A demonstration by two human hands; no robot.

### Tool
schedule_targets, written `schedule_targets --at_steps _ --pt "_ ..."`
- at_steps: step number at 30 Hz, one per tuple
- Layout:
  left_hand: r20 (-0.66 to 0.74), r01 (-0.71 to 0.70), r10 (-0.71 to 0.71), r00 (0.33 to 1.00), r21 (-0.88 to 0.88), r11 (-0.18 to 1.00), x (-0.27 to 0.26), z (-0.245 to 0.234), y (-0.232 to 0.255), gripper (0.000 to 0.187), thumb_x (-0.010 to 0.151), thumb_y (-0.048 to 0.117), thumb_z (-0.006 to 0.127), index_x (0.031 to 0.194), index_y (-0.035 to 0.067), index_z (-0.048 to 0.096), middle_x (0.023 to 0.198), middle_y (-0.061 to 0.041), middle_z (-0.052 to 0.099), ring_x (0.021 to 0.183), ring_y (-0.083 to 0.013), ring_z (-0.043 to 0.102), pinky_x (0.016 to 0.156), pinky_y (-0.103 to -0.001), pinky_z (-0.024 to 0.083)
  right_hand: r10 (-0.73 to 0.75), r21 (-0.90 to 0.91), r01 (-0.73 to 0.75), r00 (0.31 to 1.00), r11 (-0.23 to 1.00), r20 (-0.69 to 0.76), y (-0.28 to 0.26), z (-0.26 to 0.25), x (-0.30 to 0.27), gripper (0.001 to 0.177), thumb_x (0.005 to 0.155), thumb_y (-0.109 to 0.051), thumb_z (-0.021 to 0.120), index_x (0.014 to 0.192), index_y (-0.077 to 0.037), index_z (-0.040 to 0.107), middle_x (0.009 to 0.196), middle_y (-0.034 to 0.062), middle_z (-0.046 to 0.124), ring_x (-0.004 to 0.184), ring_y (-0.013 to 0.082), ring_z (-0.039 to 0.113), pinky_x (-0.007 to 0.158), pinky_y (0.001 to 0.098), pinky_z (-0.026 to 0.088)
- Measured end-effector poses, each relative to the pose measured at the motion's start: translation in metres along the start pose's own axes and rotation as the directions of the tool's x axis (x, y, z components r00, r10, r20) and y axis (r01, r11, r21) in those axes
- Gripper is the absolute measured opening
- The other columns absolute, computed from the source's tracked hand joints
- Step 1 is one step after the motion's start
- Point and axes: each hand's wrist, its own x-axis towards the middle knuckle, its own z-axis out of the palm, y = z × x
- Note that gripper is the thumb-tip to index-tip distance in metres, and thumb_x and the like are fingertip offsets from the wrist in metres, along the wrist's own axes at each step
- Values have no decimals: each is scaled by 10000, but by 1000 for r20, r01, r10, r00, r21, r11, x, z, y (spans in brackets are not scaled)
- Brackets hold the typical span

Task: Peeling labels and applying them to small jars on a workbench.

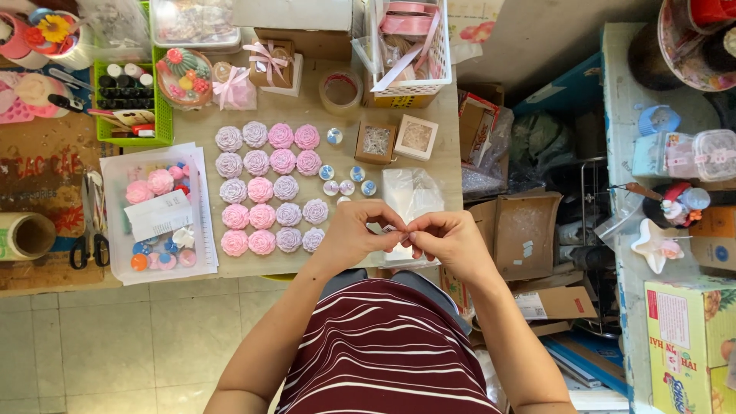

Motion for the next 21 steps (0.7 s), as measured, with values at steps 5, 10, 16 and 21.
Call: schedule_targets --at_steps 5,10,16,21 --pt "36 14 -15 999 12 1000 7 6 2 87 829 28 772 913 5 775 832 -37 749 696 -61 676 612 -213 546 33 26 -33 999 999 -6 -1 -9 -7 125 895 -47 712 948 23 801 768 40 756 630 61 637 527 206 463" --pt "53 -3 0 999 55 998 15 22 -2 89 814 36 779 899 10 782 831 -32 757 715 -60 675 622 -213 537 35 27 -34 999 999 -30 6 -22 -18 129 899 -54 725 972 19 801 744 42 749 635 70 654 543 206 481" --pt "-10 -66 70 998 204 977 21 43 1 93 778 63 795 868 41 792 833 -8 774 733 -60 688 620 -215 535 -47 -60 39 990 997 -136 -7 -22 -35 144 901 -69 725 983 20 803 758 34 764 673 65 694 586 219 521" --pt "-134 -173 222 966 309 935 23 62 -6 91 773 63 802 854 38 770 826 -31 765 715 -89 729 653 -245 595 -489 -598 280 845 751 -218 -13 -17 -42 153 836 -94 772 975 -32 776 833 61 763 674 60 668 583 229 520"
